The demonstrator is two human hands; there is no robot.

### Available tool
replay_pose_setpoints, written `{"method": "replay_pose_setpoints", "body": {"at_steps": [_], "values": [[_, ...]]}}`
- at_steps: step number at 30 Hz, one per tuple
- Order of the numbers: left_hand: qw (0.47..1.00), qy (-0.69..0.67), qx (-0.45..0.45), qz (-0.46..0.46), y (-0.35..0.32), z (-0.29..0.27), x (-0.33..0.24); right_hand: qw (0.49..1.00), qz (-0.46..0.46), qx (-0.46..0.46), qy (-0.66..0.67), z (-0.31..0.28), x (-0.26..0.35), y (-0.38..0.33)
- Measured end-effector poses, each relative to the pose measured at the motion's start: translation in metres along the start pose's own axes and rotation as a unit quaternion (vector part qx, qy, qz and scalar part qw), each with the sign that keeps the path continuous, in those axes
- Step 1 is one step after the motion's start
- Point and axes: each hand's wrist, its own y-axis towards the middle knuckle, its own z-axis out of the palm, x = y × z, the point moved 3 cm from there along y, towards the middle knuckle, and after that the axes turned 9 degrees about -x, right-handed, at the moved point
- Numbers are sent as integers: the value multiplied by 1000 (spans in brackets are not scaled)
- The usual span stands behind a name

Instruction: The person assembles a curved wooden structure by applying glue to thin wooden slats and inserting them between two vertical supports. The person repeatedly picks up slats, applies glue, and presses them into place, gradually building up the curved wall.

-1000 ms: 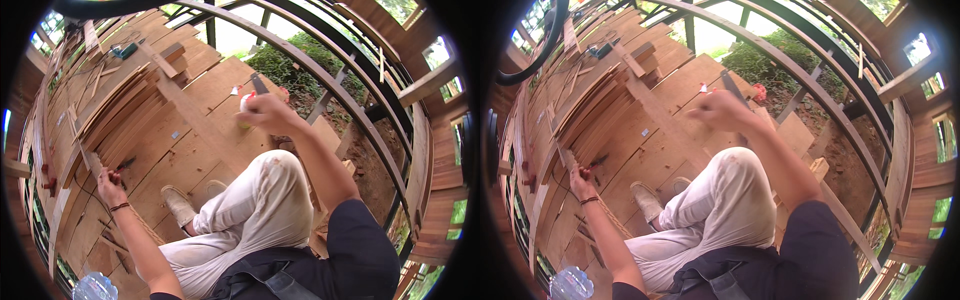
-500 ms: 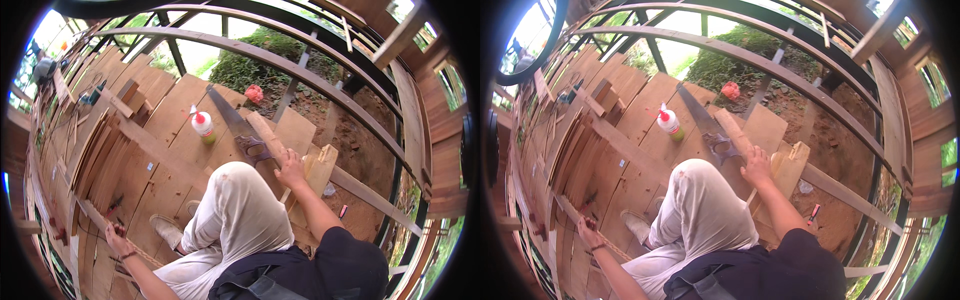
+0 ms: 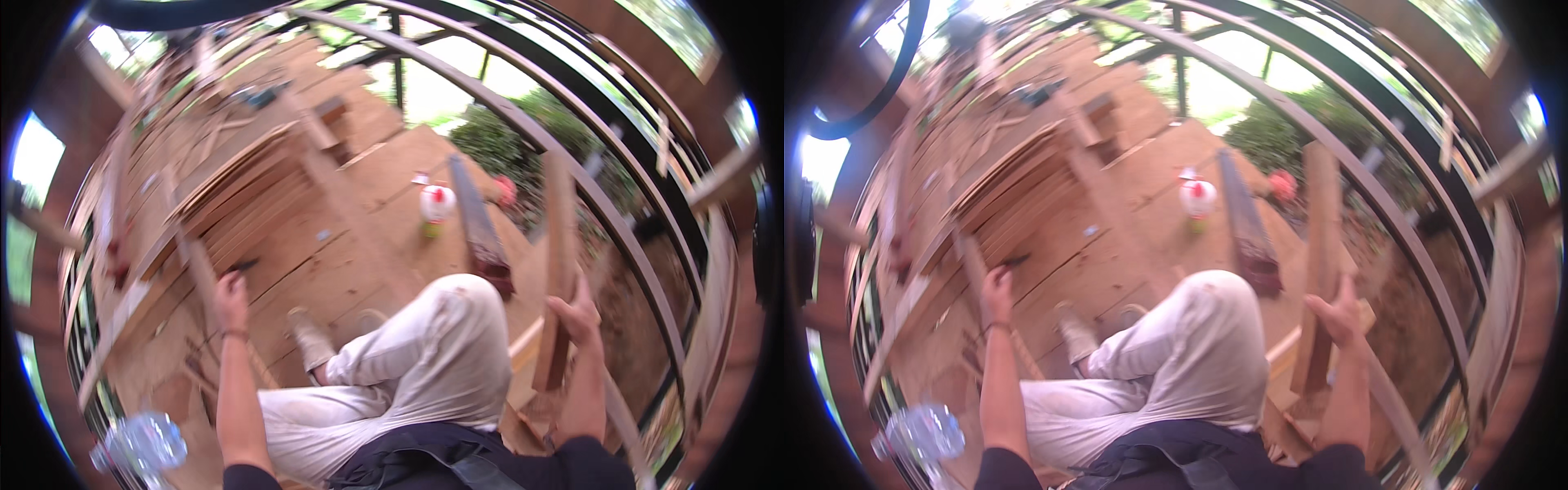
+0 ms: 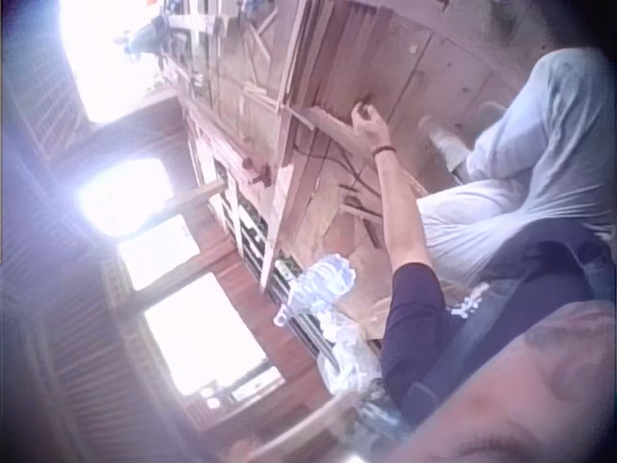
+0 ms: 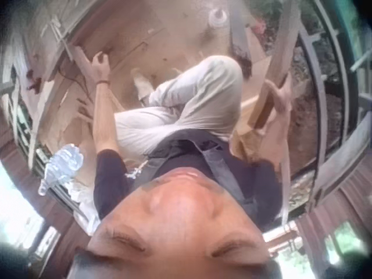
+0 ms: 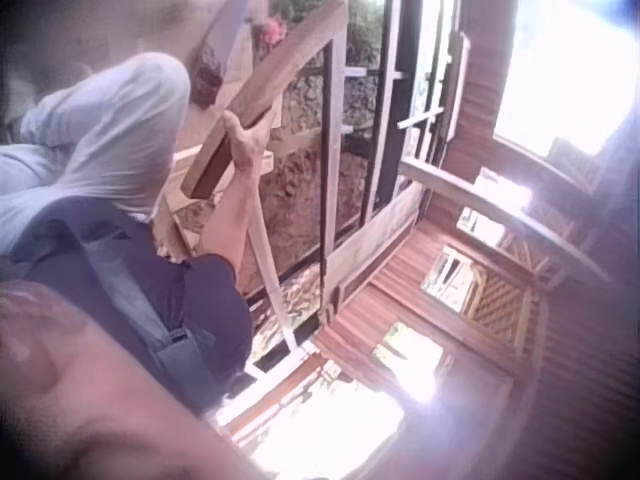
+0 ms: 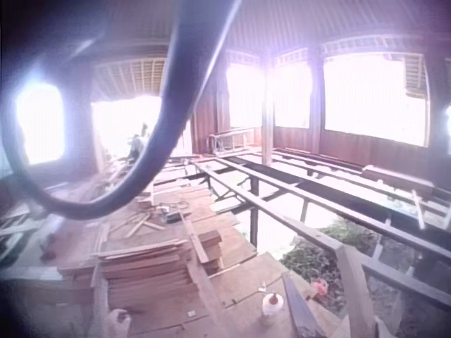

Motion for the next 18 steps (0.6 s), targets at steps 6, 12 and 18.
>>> {"method": "replay_pose_setpoints", "body": {"at_steps": [6,12,18], "values": [[954,194,51,224,37,66,-49,961,-195,179,74,118,170,-11],[895,304,94,313,57,158,-55,935,-175,282,-121,253,194,-7],[892,323,88,305,69,165,-25,932,-188,225,-212,287,179,-11]]}}
